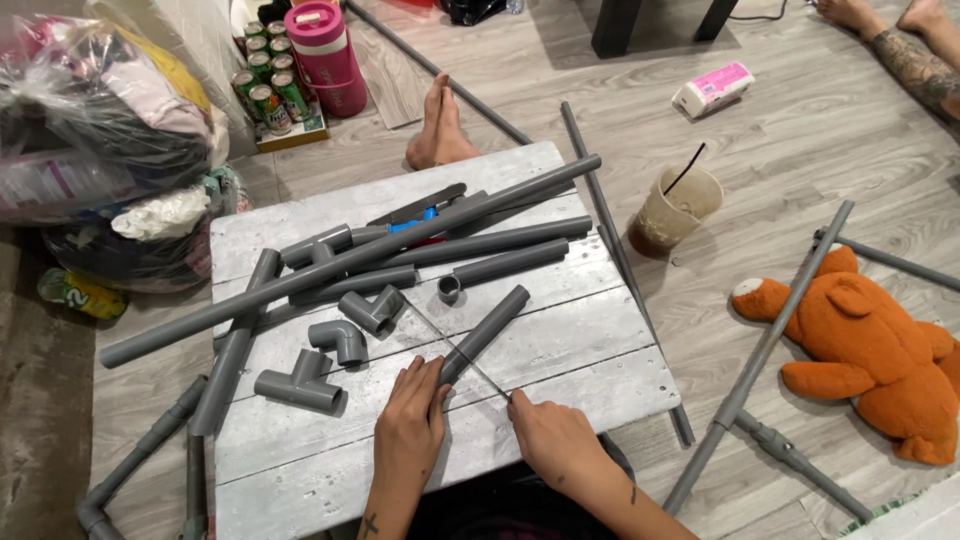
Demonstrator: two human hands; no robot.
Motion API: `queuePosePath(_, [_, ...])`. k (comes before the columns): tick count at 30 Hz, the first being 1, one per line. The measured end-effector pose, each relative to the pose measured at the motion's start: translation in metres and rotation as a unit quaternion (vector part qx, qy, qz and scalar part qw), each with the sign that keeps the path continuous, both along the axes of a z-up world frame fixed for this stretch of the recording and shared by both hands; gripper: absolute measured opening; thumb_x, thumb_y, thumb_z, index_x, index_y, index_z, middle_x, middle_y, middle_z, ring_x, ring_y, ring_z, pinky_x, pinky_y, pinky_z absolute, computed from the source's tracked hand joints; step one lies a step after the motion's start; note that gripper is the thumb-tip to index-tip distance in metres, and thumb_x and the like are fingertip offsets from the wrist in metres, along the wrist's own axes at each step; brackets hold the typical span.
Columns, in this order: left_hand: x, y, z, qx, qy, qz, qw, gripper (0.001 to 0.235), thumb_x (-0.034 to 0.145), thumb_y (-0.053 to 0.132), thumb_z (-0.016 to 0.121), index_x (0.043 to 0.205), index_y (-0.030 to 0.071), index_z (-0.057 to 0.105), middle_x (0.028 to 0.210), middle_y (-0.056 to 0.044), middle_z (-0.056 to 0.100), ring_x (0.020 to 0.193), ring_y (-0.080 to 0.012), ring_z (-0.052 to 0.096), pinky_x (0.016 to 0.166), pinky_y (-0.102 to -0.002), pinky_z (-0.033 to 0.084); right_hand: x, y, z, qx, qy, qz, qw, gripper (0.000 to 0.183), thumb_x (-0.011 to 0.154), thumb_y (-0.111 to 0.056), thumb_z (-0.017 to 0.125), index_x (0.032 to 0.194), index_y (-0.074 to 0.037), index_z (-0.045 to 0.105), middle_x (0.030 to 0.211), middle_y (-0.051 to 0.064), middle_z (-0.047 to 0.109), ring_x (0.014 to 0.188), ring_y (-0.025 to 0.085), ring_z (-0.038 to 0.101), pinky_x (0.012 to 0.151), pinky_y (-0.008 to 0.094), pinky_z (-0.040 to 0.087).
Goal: The person sits on the floor at a low table and uses a hacksaw to cut a gray PVC pipe. They hold the pipe steady with one hand while sawing with the other, eventually cutting through the pipe and separating it into two pieces.
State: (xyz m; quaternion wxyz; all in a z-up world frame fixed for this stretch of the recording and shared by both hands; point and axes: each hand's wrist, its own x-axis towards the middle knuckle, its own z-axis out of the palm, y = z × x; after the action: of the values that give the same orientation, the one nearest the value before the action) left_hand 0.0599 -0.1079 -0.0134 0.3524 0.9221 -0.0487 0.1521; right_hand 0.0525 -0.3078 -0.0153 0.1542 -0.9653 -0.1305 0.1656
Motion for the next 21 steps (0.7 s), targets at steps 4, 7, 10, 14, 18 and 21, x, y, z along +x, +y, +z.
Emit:
queuePosePath(4, [0.000,-0.001,0.001,-0.004,0.007,0.001,1.000,0.038,0.080,0.003,0.072,0.118,0.002,0.070,0.117,-0.010,0.075,0.124,-0.0306,0.064,0.109,-0.044,0.047,-0.004,-0.003,0.003,0.014,-0.020,-0.001,1.000,0.020,0.103,-0.026,0.050,0.100,-0.007,0.054,0.058,0.010,0.067,0.046,0.031,0.064,0.046,0.042,0.049])
queuePosePath(7, [0.002,-0.002,0.003,-0.004,0.016,0.006,1.000,0.036,0.082,0.003,0.070,0.118,0.002,0.070,0.117,-0.009,0.075,0.125,-0.0305,0.063,0.109,-0.043,0.047,-0.010,-0.007,0.010,0.019,-0.008,-0.011,1.000,0.019,0.102,-0.026,0.051,0.093,-0.009,0.053,0.056,0.009,0.066,0.045,0.030,0.063,0.046,0.041,0.049])
queuePosePath(10, [0.000,-0.002,0.003,-0.008,0.014,0.013,1.000,0.035,0.082,0.002,0.071,0.117,-0.001,0.070,0.117,-0.011,0.075,0.123,-0.0306,0.065,0.110,-0.043,0.047,-0.017,-0.012,0.013,0.059,-0.001,-0.014,0.998,0.015,0.098,-0.022,0.052,0.106,-0.009,0.054,0.071,0.010,0.074,0.060,0.033,0.071,0.055,0.044,0.054])
queuePosePath(14, [0.000,-0.001,0.008,-0.022,-0.010,0.009,1.000,0.034,0.083,0.001,0.072,0.117,-0.003,0.069,0.116,-0.012,0.074,0.122,-0.0312,0.065,0.108,-0.042,0.048,-0.021,-0.015,0.022,0.103,-0.070,-0.038,0.992,0.032,0.092,-0.018,0.060,0.123,-0.012,0.059,0.077,0.012,0.074,0.063,0.032,0.071,0.056,0.044,0.054])
queuePosePath(18, [0.000,0.001,0.009,-0.027,-0.015,0.000,1.000,0.035,0.084,0.001,0.072,0.119,-0.002,0.068,0.118,-0.010,0.074,0.122,-0.0308,0.065,0.109,-0.041,0.048,-0.022,-0.014,0.035,0.150,-0.113,-0.047,0.981,0.032,0.088,-0.008,0.063,0.119,-0.004,0.066,0.095,0.011,0.078,0.071,0.029,0.074,0.061,0.037,0.055])
queuePosePath(21, [0.000,0.002,0.010,-0.023,-0.009,0.000,1.000,0.036,0.085,0.003,0.072,0.120,-0.001,0.068,0.119,-0.009,0.073,0.123,-0.0308,0.065,0.110,-0.042,0.048,-0.022,-0.011,0.039,0.156,-0.115,-0.044,0.980,0.031,0.089,-0.007,0.062,0.120,-0.004,0.066,0.100,0.011,0.078,0.074,0.027,0.074,0.062,0.036,0.055])
